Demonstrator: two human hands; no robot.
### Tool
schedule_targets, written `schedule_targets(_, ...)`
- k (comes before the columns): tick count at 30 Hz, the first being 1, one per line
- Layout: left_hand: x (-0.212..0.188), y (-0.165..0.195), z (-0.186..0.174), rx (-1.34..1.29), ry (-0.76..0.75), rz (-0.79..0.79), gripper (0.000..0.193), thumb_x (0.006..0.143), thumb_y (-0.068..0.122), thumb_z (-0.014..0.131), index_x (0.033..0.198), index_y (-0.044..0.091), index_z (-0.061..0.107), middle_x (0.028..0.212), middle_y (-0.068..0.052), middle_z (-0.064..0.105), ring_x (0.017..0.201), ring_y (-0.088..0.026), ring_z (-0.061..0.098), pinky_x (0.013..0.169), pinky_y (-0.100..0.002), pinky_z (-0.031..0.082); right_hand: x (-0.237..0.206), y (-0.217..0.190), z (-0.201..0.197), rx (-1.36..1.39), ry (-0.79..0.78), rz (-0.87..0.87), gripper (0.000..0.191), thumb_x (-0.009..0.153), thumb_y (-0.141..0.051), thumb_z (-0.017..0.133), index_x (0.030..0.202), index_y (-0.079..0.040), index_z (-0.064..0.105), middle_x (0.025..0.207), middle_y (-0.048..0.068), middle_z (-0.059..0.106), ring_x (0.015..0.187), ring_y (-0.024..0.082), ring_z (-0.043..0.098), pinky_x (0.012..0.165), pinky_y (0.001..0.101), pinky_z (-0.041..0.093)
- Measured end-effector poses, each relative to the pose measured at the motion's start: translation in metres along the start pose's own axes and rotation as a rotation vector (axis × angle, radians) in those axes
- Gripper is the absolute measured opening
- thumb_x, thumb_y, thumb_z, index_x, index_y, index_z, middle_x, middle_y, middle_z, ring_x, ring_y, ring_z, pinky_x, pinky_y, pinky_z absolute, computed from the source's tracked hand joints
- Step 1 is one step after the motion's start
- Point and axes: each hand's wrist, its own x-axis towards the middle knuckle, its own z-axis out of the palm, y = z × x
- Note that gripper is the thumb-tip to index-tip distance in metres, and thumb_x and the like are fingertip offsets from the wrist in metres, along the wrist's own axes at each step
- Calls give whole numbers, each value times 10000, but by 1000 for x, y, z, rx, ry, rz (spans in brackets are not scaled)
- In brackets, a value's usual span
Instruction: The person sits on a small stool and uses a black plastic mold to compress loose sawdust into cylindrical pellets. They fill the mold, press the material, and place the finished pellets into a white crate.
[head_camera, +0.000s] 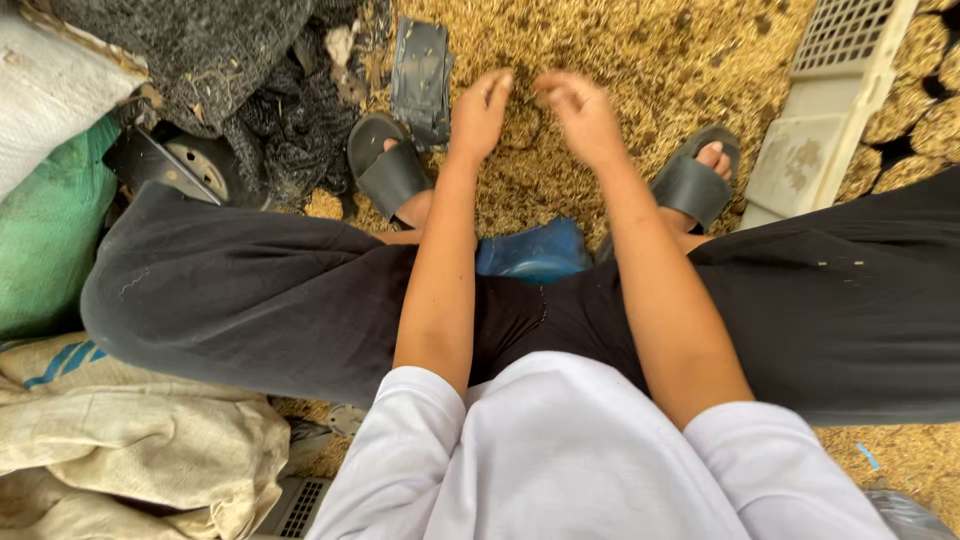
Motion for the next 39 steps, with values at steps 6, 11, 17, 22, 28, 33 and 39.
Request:
schedule_targets(6, -3, -10, -14, 25, -239, 99, 461, 931, 259, 747, 1342, 78, 642, 1326, -147, 678, 1238, -291, 644, 1036, -401, 495, -26, 30, 22, -543, -64, -270, 610, 931, -209, 670, 1484, -43, 474, 1579, 202, 409, 1444, 379, 417, 1188, 464, 382)
schedule_targets(11, -9, -12, -1, 168, -158, 66, 423, 855, 251, 803, 1252, 124, 730, 1284, -117, 723, 1201, -281, 683, 1027, -378, 514, -56, 45, 30, -857, -224, -241, 736, 794, -216, 749, 1454, -203, 425, 1557, 193, 311, 1460, 387, 298, 1115, 489, 408)
schedule_targets(17, -12, 3, 5, 219, -26, -32, 353, 806, 289, 828, 1146, 202, 791, 1189, -90, 757, 1076, -273, 727, 919, -373, 553, -68, 70, 26, -928, -109, -276, 550, 917, 16, 596, 1408, -228, 551, 1499, 116, 461, 1351, 326, 493, 927, 440, 577)
schedule_targets(22, -20, 15, 18, 312, 92, -231, 219, 846, 353, 801, 1050, 279, 819, 1036, -12, 805, 873, -239, 763, 759, -379, 580, -58, 84, 21, -977, 39, -221, 408, 886, 7, 642, 1264, -144, 659, 1374, 121, 595, 1250, 321, 586, 896, 417, 598)
schedule_targets(28, -8, 6, 14, 309, 73, 5, 196, 763, 318, 861, 941, 238, 844, 984, 9, 796, 844, -205, 752, 762, -372, 569, -32, 48, -1, 60, 157, 99, 316, 912, -144, 788, 1217, -78, 740, 1026, 101, 768, 853, 214, 732, 728, 330, 594)
schedule_targets(33, 1, 6, 12, 416, -29, 220, 76, 702, 224, 881, 771, 195, 868, 885, 14, 827, 823, -189, 751, 876, -461, 480, -21, -3, 15, 396, 11, 155, 361, 885, -157, 787, 1230, -67, 726, 1007, 59, 765, 837, 117, 742, 665, 272, 636)
schedule_targets(39, 4, 6, 9, 166, -79, 97, 96, 783, 204, 837, 878, 191, 851, 913, 1, 807, 825, -154, 759, 780, -338, 583, -22, -18, 36, 529, 103, 134, 390, 901, -162, 790, 1266, -63, 696, 990, 30, 736, 759, 94, 697, 656, 300, 669)
